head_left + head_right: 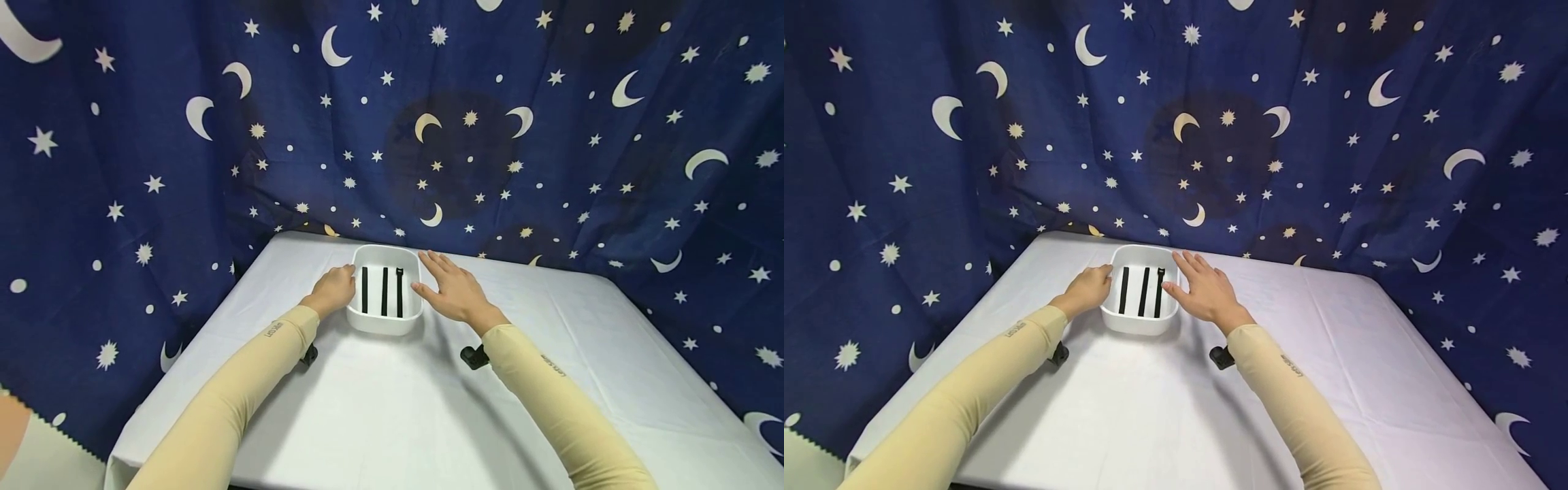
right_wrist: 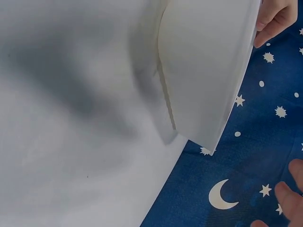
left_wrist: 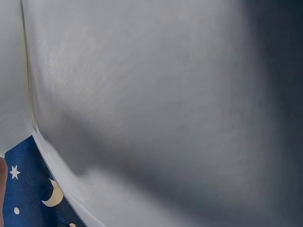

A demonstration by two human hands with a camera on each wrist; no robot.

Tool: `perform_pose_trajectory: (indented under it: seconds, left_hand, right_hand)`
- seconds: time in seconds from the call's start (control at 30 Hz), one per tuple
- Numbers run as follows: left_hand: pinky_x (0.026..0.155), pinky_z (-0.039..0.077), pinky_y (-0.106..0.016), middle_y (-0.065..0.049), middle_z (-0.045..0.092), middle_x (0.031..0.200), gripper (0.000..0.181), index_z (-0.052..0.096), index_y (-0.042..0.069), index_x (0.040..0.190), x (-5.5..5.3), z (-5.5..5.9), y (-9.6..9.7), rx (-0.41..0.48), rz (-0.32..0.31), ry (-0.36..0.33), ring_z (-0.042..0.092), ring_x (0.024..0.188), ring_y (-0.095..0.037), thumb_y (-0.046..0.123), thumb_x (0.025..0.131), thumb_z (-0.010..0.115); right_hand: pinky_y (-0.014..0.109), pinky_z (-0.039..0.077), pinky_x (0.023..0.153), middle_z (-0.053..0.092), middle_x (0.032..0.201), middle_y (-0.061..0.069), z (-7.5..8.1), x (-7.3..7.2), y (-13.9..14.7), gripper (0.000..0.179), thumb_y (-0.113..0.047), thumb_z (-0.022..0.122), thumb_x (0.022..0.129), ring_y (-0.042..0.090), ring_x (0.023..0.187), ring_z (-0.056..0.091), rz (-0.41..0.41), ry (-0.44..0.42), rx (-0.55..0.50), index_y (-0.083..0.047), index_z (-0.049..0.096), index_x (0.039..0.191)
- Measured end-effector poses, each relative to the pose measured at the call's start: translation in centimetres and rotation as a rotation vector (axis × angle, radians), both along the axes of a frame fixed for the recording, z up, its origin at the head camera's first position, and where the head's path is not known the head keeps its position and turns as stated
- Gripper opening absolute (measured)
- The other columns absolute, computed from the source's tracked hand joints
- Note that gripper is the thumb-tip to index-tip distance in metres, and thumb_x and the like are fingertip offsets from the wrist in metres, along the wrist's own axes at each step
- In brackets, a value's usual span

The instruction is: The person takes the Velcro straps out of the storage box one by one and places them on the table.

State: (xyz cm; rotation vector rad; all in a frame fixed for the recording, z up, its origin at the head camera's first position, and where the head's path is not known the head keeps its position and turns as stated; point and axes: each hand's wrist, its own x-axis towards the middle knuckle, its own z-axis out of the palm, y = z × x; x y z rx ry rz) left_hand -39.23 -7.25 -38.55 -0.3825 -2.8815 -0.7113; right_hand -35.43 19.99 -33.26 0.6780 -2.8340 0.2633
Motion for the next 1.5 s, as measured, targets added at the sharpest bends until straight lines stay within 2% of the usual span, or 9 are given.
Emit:
perform_pose_trajectory:
  seconds: [0.13, 0.33, 0.5, 0.73, 0.9, 1.13, 1.33, 1.5]
  left_hand:
    - [0.095, 0.056, -0.047, -0.019, 0.060, 0.140, 0.041, 0.053, -0.001, 0.140, -0.1, -0.1, 0.0, -0.002, 0.011, 0.004, 0.064, 0.121, -0.035, 0.012, 0.104, 0.039]
    - [0.091, 0.057, -0.046, -0.019, 0.059, 0.141, 0.043, 0.050, 0.001, 0.144, -0.2, -0.2, 0.1, -0.001, 0.027, -0.017, 0.066, 0.118, -0.034, 0.014, 0.105, 0.037]
    - [0.091, 0.057, -0.047, -0.018, 0.060, 0.140, 0.043, 0.051, 0.002, 0.143, 0.0, -0.2, 0.1, -0.015, 0.035, -0.002, 0.066, 0.119, -0.034, 0.015, 0.105, 0.037]
    - [0.087, 0.058, -0.049, -0.018, 0.063, 0.136, 0.040, 0.055, 0.002, 0.139, 0.2, -0.1, 0.2, -0.028, 0.046, 0.000, 0.068, 0.114, -0.035, 0.014, 0.104, 0.037]
    - [0.089, 0.058, -0.049, -0.017, 0.063, 0.136, 0.041, 0.054, 0.002, 0.140, 0.2, -0.1, 0.2, -0.033, 0.051, -0.003, 0.067, 0.115, -0.035, 0.013, 0.104, 0.038]
    - [0.078, 0.060, -0.046, -0.019, 0.070, 0.120, 0.035, 0.060, 0.002, 0.129, 0.0, 0.0, 0.2, -0.054, 0.050, 0.006, 0.072, 0.098, -0.032, 0.013, 0.103, 0.039]
    - [0.078, 0.059, -0.047, -0.019, 0.071, 0.118, 0.033, 0.060, 0.003, 0.127, 0.1, 0.0, 0.3, -0.060, 0.059, 0.011, 0.072, 0.100, -0.034, 0.013, 0.103, 0.040]
    - [0.078, 0.059, -0.048, -0.019, 0.071, 0.118, 0.033, 0.060, 0.004, 0.126, 0.1, 0.0, 0.3, -0.066, 0.067, 0.007, 0.072, 0.099, -0.033, 0.013, 0.103, 0.040]
  right_hand:
    - [0.061, 0.031, 0.117, 0.025, 0.167, 0.004, 0.0, -0.1, -0.4, 0.073, -0.062, 0.040, 0.100, 0.033, 0.153, 0.026, 0.012, -0.001, -0.005, -0.025, 0.022, 0.161]
    - [0.060, 0.034, 0.115, 0.031, 0.164, 0.007, -0.4, -0.4, -1.0, 0.073, -0.061, 0.043, 0.100, 0.034, 0.151, 0.030, 0.022, 0.001, -0.020, -0.022, 0.027, 0.160]
    - [0.060, 0.035, 0.115, 0.036, 0.162, 0.006, -0.7, -0.5, -1.9, 0.073, -0.063, 0.041, 0.099, 0.031, 0.151, 0.032, 0.007, -0.027, -0.029, -0.024, 0.028, 0.159]
    - [0.061, 0.039, 0.111, 0.042, 0.157, 0.015, -0.7, -0.5, -3.3, 0.071, -0.063, 0.042, 0.099, 0.035, 0.145, 0.040, -0.009, -0.060, -0.045, -0.024, 0.033, 0.158]
    - [0.056, 0.040, 0.112, 0.046, 0.155, 0.010, -0.6, -0.5, -4.4, 0.071, -0.062, 0.044, 0.098, 0.034, 0.143, 0.044, -0.007, -0.078, -0.056, -0.020, 0.039, 0.155]
    - [0.054, 0.045, 0.108, 0.053, 0.150, 0.011, -0.5, -0.6, -5.6, 0.073, -0.061, 0.046, 0.098, 0.033, 0.136, 0.052, 0.003, -0.100, -0.060, -0.013, 0.042, 0.153]
    - [0.052, 0.046, 0.108, 0.054, 0.149, 0.011, -1.0, -1.0, -6.3, 0.073, -0.061, 0.045, 0.098, 0.031, 0.135, 0.054, 0.029, -0.100, -0.049, -0.010, 0.045, 0.151]
    - [0.051, 0.046, 0.107, 0.054, 0.149, 0.010, -1.3, -1.3, -6.8, 0.073, -0.062, 0.045, 0.098, 0.031, 0.134, 0.055, 0.020, -0.109, -0.050, -0.012, 0.046, 0.150]
